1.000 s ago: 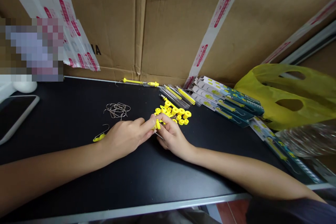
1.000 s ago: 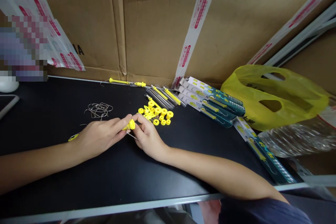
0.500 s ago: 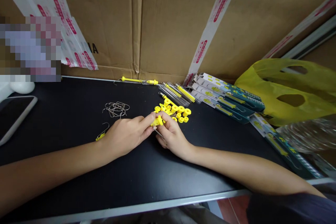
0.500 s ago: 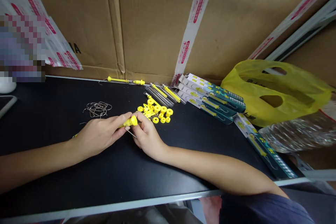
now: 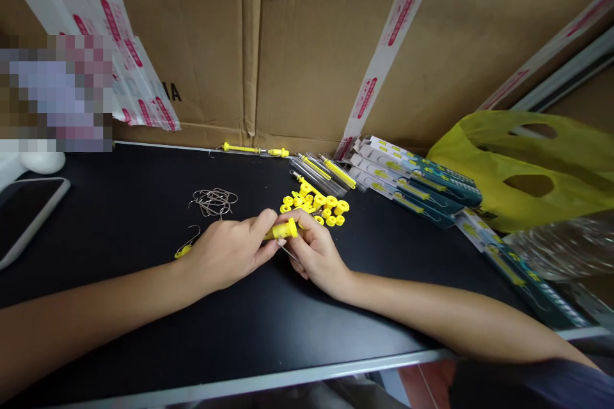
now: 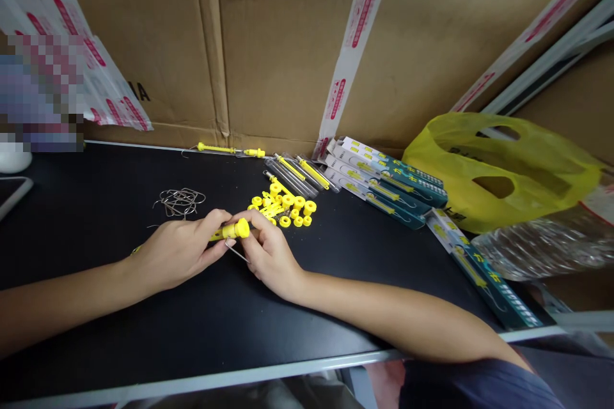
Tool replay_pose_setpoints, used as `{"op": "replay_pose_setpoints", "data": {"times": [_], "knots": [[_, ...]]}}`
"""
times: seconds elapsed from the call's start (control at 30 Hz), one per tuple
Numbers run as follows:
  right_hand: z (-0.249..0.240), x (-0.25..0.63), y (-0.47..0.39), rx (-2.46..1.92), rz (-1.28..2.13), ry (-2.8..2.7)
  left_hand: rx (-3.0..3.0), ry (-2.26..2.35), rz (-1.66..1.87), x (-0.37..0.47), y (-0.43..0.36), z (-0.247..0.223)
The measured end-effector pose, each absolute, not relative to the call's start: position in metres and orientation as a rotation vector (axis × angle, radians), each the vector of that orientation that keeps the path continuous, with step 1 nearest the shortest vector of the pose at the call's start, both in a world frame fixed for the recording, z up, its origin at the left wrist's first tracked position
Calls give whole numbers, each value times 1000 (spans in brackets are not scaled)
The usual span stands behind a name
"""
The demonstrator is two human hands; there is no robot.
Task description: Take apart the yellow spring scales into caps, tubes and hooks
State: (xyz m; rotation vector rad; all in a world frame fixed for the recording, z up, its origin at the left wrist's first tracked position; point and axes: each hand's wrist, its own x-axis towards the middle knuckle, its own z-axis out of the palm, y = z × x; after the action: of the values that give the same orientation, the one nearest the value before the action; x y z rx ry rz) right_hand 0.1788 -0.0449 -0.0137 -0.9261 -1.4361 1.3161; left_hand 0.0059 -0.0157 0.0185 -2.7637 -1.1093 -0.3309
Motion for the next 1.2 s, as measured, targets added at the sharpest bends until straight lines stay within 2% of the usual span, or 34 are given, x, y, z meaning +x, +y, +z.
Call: {"op": "replay_pose_setpoints", "data": {"times": [0.43,1.0,1.2], "knots": [[-12,181,-37,-890,1417,-1464,-2632,-1020,-300,4,-17,13],[-12,182,-37,-907,1433,-1504,-2890,-1215,-125,9,-15,27],[-8,181,-37,-871,1439,-1490,-2744,-1128,-295,7,-18,15]]}}
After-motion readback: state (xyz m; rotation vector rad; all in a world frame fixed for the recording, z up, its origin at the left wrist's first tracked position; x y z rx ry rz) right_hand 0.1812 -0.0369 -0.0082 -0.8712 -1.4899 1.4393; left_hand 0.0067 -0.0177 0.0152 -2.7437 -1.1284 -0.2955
